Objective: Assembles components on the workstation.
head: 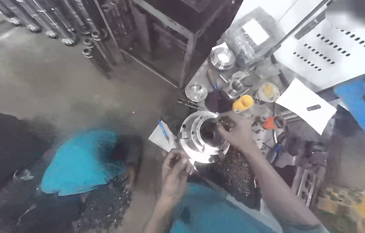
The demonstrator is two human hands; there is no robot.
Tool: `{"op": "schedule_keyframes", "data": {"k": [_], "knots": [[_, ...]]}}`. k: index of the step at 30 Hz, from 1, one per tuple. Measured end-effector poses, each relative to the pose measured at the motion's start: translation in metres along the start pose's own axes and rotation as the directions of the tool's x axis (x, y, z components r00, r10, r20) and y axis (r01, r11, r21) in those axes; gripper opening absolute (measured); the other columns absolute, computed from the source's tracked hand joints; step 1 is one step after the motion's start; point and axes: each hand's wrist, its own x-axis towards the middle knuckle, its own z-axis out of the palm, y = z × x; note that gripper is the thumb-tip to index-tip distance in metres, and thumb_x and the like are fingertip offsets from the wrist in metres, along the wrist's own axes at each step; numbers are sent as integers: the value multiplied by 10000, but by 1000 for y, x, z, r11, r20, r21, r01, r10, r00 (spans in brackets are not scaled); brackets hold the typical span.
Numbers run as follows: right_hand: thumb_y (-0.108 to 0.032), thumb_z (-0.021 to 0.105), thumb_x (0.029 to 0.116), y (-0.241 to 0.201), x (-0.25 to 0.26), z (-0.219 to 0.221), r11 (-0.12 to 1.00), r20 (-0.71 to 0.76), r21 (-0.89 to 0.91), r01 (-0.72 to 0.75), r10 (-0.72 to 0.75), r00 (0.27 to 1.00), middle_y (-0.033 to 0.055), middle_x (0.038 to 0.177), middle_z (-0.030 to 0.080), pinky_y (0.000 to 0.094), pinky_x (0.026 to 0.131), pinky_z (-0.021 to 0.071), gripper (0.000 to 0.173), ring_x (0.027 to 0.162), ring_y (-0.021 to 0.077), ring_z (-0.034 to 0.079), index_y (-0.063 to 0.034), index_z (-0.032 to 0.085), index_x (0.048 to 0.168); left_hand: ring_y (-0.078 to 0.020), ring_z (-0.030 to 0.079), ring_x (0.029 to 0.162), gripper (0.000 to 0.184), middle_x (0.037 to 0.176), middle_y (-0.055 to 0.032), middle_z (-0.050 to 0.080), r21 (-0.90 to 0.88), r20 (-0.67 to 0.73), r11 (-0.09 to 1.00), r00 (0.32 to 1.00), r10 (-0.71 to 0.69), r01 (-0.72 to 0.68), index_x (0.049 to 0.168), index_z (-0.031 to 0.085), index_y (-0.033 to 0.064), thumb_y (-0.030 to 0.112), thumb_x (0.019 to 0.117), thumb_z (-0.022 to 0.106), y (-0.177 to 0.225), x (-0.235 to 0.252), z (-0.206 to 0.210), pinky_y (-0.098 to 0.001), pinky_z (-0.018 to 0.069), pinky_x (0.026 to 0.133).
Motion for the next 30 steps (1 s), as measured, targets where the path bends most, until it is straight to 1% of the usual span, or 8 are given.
{"op": "schedule_keyframes", "data": {"k": [3, 7, 11, 14, 21, 25, 28, 30], "knots": [[-98, 705, 859, 26, 31, 9, 983, 117, -99, 154, -142, 983, 129, 942, 719, 426, 652, 594, 178, 732, 237, 689, -25, 721, 1020, -90, 569, 607, 125, 771, -18, 609, 12, -70, 1000, 998, 10, -9, 1042, 689, 103, 157, 931, 706, 4, -10, -11, -254, 510, 572], [-93, 689, 883, 33, 47, 14, 974, 258, -141, 180, -140, 956, 140, 991, 720, 477, 710, 601, 181, 780, 268, 706, -28, 719, 1049, -93, 585, 620, 118, 778, -19, 621, 5, -153, 999, 987, 38, -38, 1048, 694, 106, 160, 943, 693, 7, -22, -24, -260, 530, 596], [-86, 693, 882, 37, 49, 15, 973, 255, -106, 206, -174, 951, 145, 984, 720, 439, 708, 612, 182, 772, 248, 708, -18, 720, 1048, -91, 593, 629, 115, 778, -18, 625, 3, -229, 998, 972, 58, -59, 1042, 699, 106, 172, 953, 669, 6, -28, -30, -254, 532, 596], [-87, 696, 896, 35, 51, 13, 969, 300, -101, 227, -188, 935, 150, 1010, 721, 471, 747, 622, 178, 815, 272, 723, -21, 716, 1060, -90, 597, 626, 115, 776, -16, 630, 21, -267, 998, 962, 57, -53, 1033, 710, 111, 171, 940, 679, 8, -29, -33, -257, 536, 593], [-72, 682, 875, 33, 56, 10, 930, 320, -148, 335, -276, 906, 166, 929, 721, 515, 699, 596, 154, 771, 311, 716, -2, 719, 1007, -90, 615, 641, 98, 796, -20, 636, 47, -319, 997, 945, 70, -58, 1032, 697, 104, 140, 944, 671, 13, -34, -41, -256, 562, 620], [-100, 666, 909, 32, 62, 9, 907, 383, -186, 379, -288, 878, 165, 941, 726, 540, 710, 597, 157, 789, 327, 724, -9, 725, 1022, -95, 592, 640, 94, 796, -18, 607, 72, -331, 996, 941, 69, -48, 1032, 681, 103, 143, 953, 650, 18, -37, -45, -263, 549, 610], [-174, 643, 946, 22, 61, -2, 893, 429, -264, 364, -230, 874, 208, 965, 728, 626, 725, 567, 224, 829, 399, 724, 10, 718, 1049, -102, 600, 639, 105, 800, -25, 638, 69, -338, 997, 940, 45, -22, 1043, 684, 83, 124, 956, 641, 14, -34, -47, -268, 538, 594], [-219, 622, 968, 10, 60, 3, 901, 461, -273, 338, -186, 868, 269, 978, 719, 713, 729, 517, 294, 854, 486, 707, 37, 719, 1074, -96, 605, 623, 116, 780, -17, 647, 83, -412, 996, 911, 25, 10, 1028, 651, 52, 56, 956, 561, 20, -37, -48, -266, 539, 584]]}}
